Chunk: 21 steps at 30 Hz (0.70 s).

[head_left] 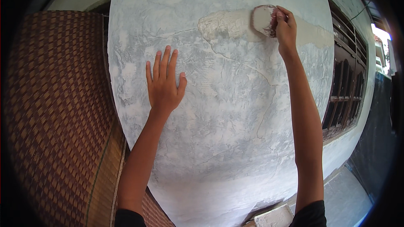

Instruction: The person applies putty to cracks on an exterior wall using a scraper.

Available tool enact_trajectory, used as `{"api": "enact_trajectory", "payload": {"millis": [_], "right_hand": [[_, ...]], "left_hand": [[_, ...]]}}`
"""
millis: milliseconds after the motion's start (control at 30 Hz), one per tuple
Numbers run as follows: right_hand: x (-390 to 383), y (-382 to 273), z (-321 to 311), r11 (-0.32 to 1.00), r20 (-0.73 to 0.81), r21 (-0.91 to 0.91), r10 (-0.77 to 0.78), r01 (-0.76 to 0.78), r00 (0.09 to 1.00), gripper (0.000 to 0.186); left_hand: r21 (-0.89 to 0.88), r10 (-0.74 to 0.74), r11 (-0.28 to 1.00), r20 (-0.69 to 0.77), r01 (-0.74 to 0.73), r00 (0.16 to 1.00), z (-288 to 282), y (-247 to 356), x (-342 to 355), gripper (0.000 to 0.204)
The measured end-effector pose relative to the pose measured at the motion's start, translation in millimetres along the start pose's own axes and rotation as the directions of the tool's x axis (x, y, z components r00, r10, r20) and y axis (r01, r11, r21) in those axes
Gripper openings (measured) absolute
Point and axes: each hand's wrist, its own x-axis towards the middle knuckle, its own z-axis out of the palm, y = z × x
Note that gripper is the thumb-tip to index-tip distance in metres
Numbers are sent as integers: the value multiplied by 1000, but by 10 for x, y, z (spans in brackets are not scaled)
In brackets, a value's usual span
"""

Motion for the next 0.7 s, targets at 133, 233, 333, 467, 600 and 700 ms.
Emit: {"api": "enact_trajectory", "payload": {"millis": [133, 233, 333, 467, 600, 700], "right_hand": [[-11, 70, 69, 968, 63, -220, -109, 121, 992, 23], [93, 159, -115, 989, -89, -150, -4, -9, 996, 23], [80, 82, -85, 1000, -112, -5, -13, 13, 994, 23], [22, 105, 20, 964, 20, -246, -100, 101, 995, 23], [92, 114, -162, 975, -188, -223, -64, 21, 980, 24], [-62, 71, 19, 994, -88, -98, -66, 57, 994, 22]], "left_hand": [[-4, 13, 1000, 1, -13, 1000, -2, -44, -9, 60], [3, 2, 1000, 10, -2, 1000, 23, 0, 6, 59], [11, -5, 1000, -4, 5, 1000, -3, -10, -9, 59], [14, 5, 1000, 7, -5, 1000, -1, -25, -5, 59], [4, 0, 1000, -2, 0, 1000, 15, 11, 9, 59], [19, -11, 1000, 0, 11, 1000, 12, -1, -2, 57]]}}
